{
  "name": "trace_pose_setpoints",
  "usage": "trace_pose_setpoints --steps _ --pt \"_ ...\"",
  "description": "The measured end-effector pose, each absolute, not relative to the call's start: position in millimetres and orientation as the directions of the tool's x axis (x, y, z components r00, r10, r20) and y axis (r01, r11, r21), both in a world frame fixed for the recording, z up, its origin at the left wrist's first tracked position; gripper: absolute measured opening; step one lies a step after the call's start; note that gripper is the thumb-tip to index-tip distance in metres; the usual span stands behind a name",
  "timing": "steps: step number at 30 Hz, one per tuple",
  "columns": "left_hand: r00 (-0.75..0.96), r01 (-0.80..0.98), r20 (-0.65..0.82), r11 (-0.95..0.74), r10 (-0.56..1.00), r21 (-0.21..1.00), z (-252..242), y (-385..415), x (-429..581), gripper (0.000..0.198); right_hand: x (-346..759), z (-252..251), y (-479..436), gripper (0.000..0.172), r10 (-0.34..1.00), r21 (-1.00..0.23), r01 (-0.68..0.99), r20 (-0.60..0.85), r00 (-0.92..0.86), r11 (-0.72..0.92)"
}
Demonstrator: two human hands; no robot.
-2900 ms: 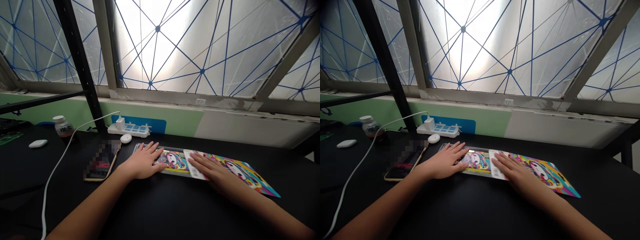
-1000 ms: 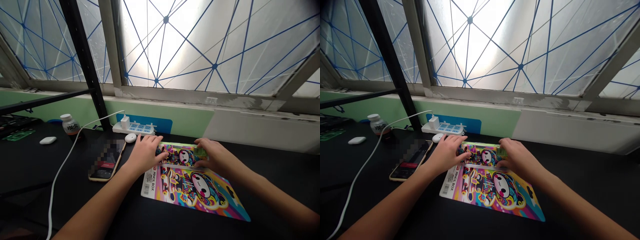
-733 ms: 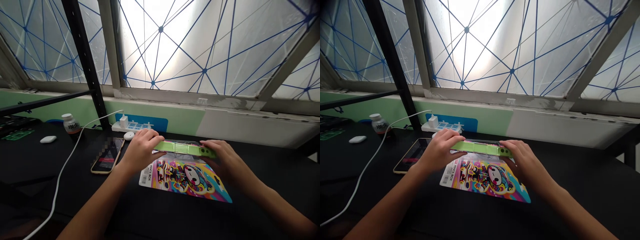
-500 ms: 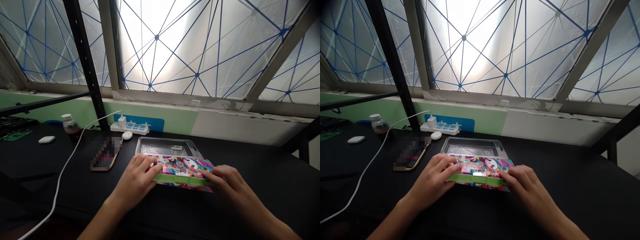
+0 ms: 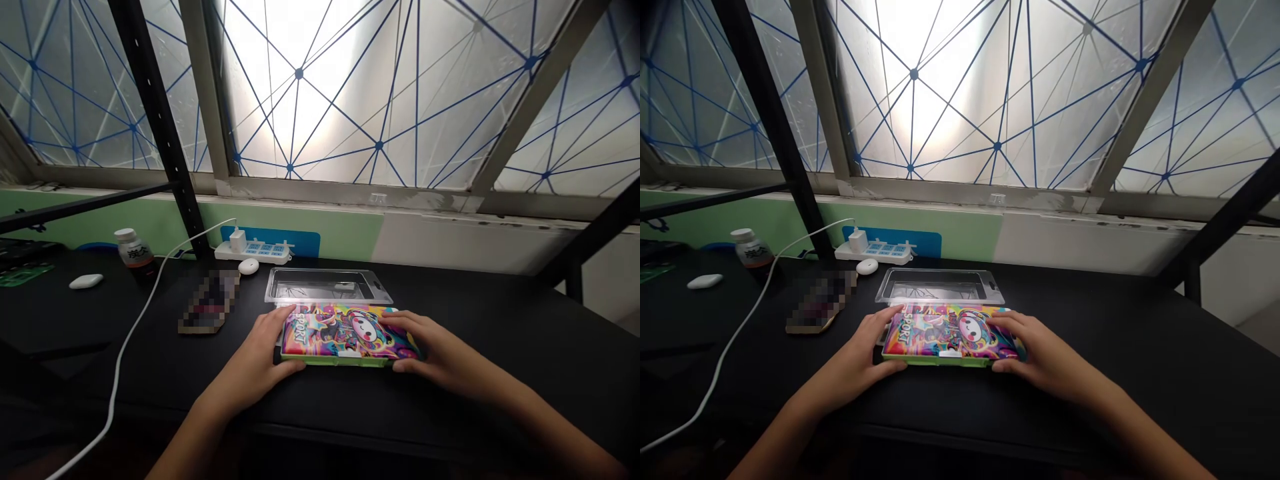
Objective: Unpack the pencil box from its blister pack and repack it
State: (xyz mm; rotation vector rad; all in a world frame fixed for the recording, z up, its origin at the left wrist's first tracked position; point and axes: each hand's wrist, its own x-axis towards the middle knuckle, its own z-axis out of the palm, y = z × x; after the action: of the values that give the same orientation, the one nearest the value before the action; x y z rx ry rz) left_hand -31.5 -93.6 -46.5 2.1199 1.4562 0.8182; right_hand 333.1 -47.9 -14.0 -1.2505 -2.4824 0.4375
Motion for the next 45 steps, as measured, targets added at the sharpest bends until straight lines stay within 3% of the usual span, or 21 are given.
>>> trace_pose_setpoints --steps 3,7,11,15,19,22,24,29,32,37,39,43,45 --pt "0.248 0.654 0.182 -0.303 0.952 0.693 -47.8 -96.4 -31.7 0.093 329.1 3.1 -33.2 0.045 0.848 -0.488 0.72 0.087 -0.522 0.493" --pt "0.208 0.67 0.101 -0.217 0.973 0.71 -48.3 -99.1 -31.4 0.106 322.3 -4.0 -11.3 0.059 0.935 -0.613 0.723 0.081 -0.345 0.319" --pt "0.183 0.65 0.081 -0.183 0.98 0.738 -44.7 -98.6 -30.2 0.108 329.4 -21.2 -9.8 0.058 0.957 -0.709 0.652 0.115 -0.268 0.268" --pt "0.11 0.666 0.082 -0.134 0.991 0.734 -40.8 -94.6 -29.0 0.078 349.6 -33.1 -29.5 0.047 0.889 -0.675 0.601 0.195 -0.415 0.429" --pt "0.085 0.684 0.103 -0.134 0.991 0.717 -40.5 -91.9 -27.7 0.053 357.1 -47.8 -46.0 0.06 0.84 -0.567 0.625 0.284 -0.463 0.537" --pt "0.119 0.67 0.111 -0.162 0.987 0.724 -42.8 -90.6 -26.6 0.05 349.6 -48.7 -48.9 0.047 0.878 -0.567 0.671 0.287 -0.383 0.478" --pt "0.169 0.68 0.122 -0.206 0.978 0.704 -44.8 -88.7 -25.6 0.044 341.6 -43.3 -47.8 0.039 0.916 -0.619 0.679 0.213 -0.341 0.396" --pt "0.188 0.741 0.171 -0.254 0.967 0.621 -49.2 -82.8 -22.8 0.036 322.9 -30.3 -42.0 0.043 0.956 -0.735 0.642 0.028 -0.292 0.218" --pt "0.126 0.735 0.195 -0.224 0.973 0.64 -52.3 -81.6 -24.0 0.042 317.4 -28.7 -37.4 0.047 0.965 -0.634 0.746 0.003 -0.262 0.205" --pt "0.092 0.691 0.169 -0.185 0.981 0.699 -56.4 -83.5 -28.9 0.062 307.6 -20.4 -32.9 0.04 0.905 -0.069 0.924 0.242 -0.349 0.375" --pt "0.13 0.667 0.146 -0.196 0.981 0.719 -55.3 -85.5 -29.8 0.068 295.9 -14.5 -34.0 0.034 0.852 0.064 0.901 0.303 -0.428 0.43" --pt "0.172 0.627 0.108 -0.193 0.979 0.755 -49.4 -90.5 -29.1 0.1 257.9 -9.9 -35.0 0.032 0.777 0.008 0.813 0.288 -0.559 0.582" --pt "0.164 0.613 0.093 -0.175 0.982 0.77 -46.7 -91.8 -28.5 0.106 239.5 -13.8 -31.6 0.032 0.761 -0.036 0.783 0.265 -0.592 0.622"
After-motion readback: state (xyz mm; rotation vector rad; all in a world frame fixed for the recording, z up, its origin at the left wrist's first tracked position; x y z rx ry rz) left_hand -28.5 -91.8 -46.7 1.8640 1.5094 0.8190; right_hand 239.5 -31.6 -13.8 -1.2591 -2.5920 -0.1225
